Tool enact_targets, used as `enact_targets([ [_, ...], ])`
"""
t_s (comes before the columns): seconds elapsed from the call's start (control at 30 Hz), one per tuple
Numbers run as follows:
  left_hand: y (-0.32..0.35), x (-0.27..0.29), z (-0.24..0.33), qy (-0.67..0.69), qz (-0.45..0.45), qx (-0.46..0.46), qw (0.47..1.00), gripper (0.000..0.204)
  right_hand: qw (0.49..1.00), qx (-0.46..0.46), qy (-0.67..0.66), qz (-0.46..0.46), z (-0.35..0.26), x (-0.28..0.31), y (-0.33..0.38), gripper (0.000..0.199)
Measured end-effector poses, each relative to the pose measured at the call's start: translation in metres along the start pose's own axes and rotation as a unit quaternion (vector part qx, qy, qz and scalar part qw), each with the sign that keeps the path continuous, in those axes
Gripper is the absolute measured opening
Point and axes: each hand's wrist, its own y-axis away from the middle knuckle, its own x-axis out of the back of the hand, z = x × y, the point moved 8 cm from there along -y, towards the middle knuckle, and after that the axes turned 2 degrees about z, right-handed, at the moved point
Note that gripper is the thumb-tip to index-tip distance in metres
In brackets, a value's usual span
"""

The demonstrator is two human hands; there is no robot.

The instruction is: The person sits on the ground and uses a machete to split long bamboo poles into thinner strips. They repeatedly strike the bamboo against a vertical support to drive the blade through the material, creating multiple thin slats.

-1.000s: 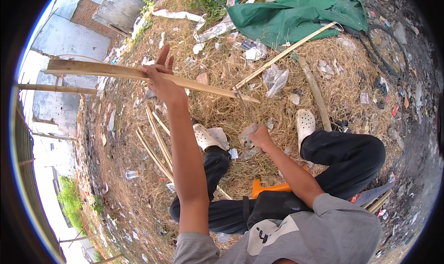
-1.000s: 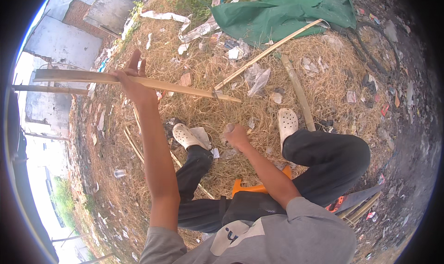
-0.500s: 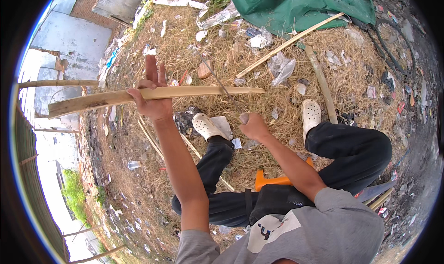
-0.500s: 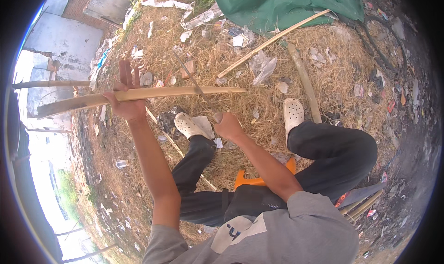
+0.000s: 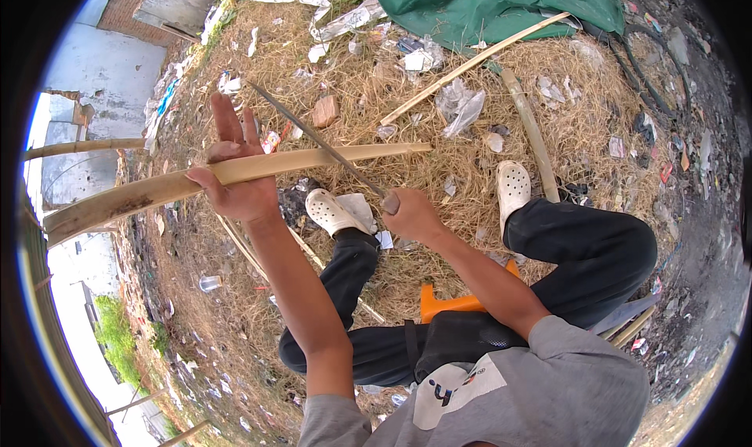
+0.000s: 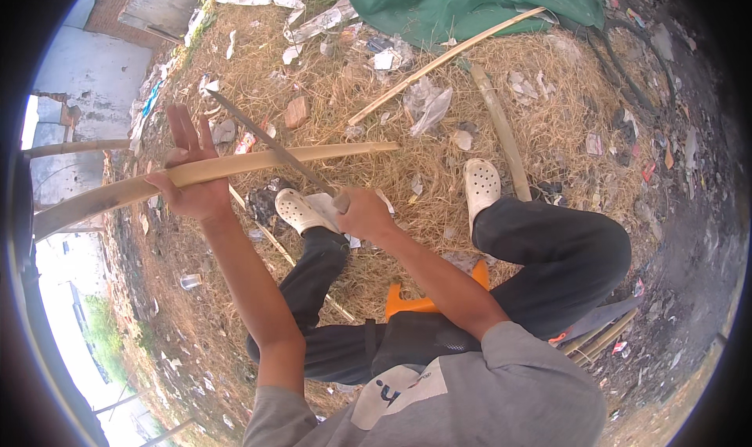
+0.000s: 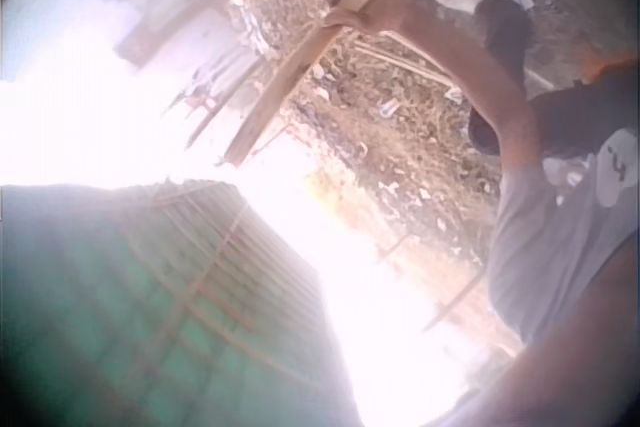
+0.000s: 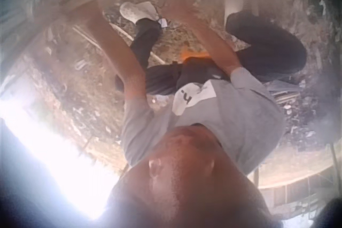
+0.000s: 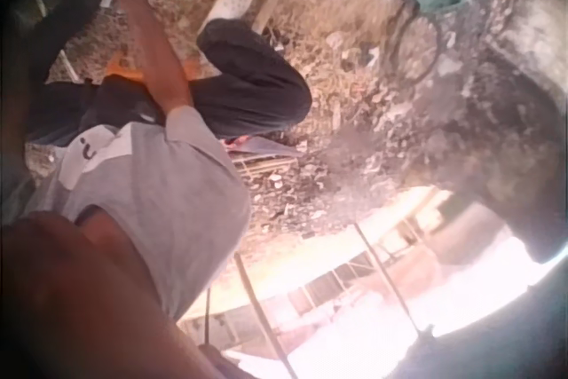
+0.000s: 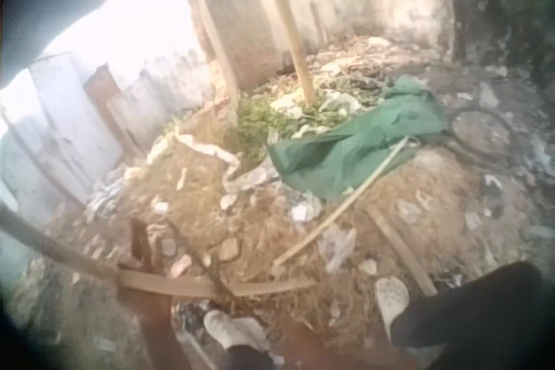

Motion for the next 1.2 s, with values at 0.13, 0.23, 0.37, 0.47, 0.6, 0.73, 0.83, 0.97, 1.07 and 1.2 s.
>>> enact_targets([
  [0.13, 0.006, -0.014, 0.0, -0.014, 0.016, -0.005, 1.0, 0.064, 0.994, -0.092, 0.054, 0.018, 0.063, 0.001, -0.019, 0.018],
  [0.23, -0.004, -0.022, -0.008, -0.003, 0.014, -0.006, 1.0, 0.06, 0.986, -0.136, 0.088, 0.037, 0.217, 0.015, -0.031, 0.018],
  [0.37, 0.009, -0.016, 0.004, -0.026, 0.026, -0.009, 0.999, 0.058, 0.993, -0.112, 0.039, 0.015, 0.072, 0.013, -0.012, 0.019],
  [0.47, 0.001, -0.032, -0.004, -0.047, 0.005, -0.001, 0.999, 0.057, 0.999, -0.03, 0.028, -0.017, 0.008, 0.01, -0.018, 0.019],
  [0.6, -0.003, -0.03, 0.004, -0.067, 0.026, 0.003, 0.997, 0.058, 0.99, -0.111, 0.085, 0.01, 0.096, 0.009, -0.035, 0.025],
  [0.73, 0.001, -0.034, -0.007, -0.012, 0.039, 0.006, 0.999, 0.059, 0.959, -0.274, 0.075, -0.004, 0.222, 0.029, -0.023, 0.026],
  [0.83, 0.001, -0.025, -0.005, -0.019, 0.069, 0.01, 0.997, 0.058, 0.972, -0.227, 0.061, 0.008, 0.176, 0.024, -0.003, 0.025],
  [0.97, 0.004, -0.028, 0.0, -0.015, 0.078, 0.006, 0.997, 0.055, 0.995, -0.073, 0.057, -0.039, 0.049, 0.016, -0.006, 0.019],
  [1.07, 0.006, -0.031, 0.008, -0.029, 0.085, 0.004, 0.996, 0.055, 0.996, 0.005, 0.026, 0.081, 0.052, 0.01, -0.003, 0.017],
  [1.2, -0.004, -0.05, -0.025, 0.004, 0.098, 0.039, 0.994, 0.056, 0.945, -0.236, 0.191, 0.119, 0.322, 0.037, 0.037, 0.035],
])
